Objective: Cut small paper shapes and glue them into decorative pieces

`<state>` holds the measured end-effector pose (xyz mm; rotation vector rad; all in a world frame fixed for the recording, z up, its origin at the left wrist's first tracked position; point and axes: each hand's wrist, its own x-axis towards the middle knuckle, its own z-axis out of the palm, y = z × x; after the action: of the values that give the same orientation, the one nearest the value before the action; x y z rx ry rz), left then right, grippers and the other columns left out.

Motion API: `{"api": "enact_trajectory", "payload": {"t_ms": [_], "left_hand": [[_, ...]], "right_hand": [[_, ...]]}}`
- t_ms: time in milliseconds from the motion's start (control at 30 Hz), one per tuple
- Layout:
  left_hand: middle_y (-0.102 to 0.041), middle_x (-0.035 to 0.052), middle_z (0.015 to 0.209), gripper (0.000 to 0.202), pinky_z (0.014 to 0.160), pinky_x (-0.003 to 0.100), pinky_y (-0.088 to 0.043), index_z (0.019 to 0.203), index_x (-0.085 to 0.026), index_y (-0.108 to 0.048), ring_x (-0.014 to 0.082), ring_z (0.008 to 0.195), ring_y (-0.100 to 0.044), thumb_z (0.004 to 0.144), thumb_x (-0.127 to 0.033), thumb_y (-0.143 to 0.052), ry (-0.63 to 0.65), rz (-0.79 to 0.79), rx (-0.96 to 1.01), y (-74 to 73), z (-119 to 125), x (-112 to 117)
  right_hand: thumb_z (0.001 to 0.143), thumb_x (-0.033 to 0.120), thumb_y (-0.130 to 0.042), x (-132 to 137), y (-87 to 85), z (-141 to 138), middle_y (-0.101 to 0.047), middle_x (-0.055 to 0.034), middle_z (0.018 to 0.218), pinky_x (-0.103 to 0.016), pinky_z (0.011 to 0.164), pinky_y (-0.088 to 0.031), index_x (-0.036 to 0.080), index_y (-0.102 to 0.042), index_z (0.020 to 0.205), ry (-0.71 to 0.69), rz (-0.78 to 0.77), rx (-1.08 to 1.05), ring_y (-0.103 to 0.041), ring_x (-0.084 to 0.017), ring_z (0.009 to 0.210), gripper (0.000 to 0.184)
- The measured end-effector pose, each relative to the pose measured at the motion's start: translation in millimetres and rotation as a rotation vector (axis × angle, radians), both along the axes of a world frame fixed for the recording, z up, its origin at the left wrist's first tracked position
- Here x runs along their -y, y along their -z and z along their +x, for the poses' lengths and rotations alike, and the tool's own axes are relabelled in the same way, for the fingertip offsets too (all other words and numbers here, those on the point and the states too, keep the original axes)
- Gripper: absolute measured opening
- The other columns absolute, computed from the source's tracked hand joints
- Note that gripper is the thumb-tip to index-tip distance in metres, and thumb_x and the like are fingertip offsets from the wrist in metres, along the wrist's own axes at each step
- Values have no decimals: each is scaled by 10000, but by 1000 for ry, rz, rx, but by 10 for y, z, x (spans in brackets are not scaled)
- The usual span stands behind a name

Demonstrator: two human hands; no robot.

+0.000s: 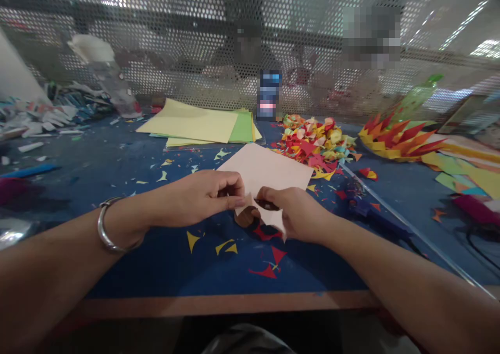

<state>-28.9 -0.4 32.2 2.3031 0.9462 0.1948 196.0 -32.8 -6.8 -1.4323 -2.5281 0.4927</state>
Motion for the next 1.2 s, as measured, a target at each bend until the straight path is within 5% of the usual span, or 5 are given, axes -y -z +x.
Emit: {"api": "enact_trajectory", "payload": {"t_ms": [333, 567, 800, 1000, 1200], "left_hand": [[-564, 12, 604, 232, 463, 234, -311, 667, -157, -547, 66, 464, -427, 847, -242, -667, -257, -289, 429, 14, 1338, -960], [-553, 16, 568, 105, 497, 226, -387, 745, -125, -595, 101, 519, -537, 835, -78, -621, -428, -222, 438, 112, 2059, -1486], [-665, 62, 778, 188, 585, 268, -449, 1019, -131, -603, 129, 614, -625, 832, -117, -609, -440, -115, 459, -37, 1460, -1516], [-712, 90, 922, 349, 702, 305, -447, 982, -129, -705, 208, 794, -630, 689, -320, -697, -214, 195, 2, -3, 516, -1663], [-639, 144, 1147, 709, 815, 304, -430, 1270, -121, -582, 258, 966, -598, 690, -521, -662, -52, 224, -196, 180, 559, -1679]], "right_hand": [[884, 370, -579, -28, -26, 41, -713, -48, 809, -230, 574, -354, 182, -606, 986, 18, -14, -75, -632, -164, 685, 216], [872, 362, -591, -63, -57, 110, -682, -29, 746, -218, 540, -332, 189, -606, 943, 33, -86, -162, -597, -140, 636, 188], [885, 355, -577, -148, -52, 224, -612, 2, 713, -225, 555, -336, 175, -573, 855, 116, -57, -303, -528, -117, 619, 182], [891, 404, -569, -175, -55, 213, -553, 27, 648, -232, 531, -331, 178, -571, 836, 194, -33, -369, -494, -112, 568, 232], [901, 430, -557, -162, -70, 202, -499, 47, 624, -229, 523, -322, 185, -546, 838, 200, -2, -444, -456, -100, 546, 253]]}}
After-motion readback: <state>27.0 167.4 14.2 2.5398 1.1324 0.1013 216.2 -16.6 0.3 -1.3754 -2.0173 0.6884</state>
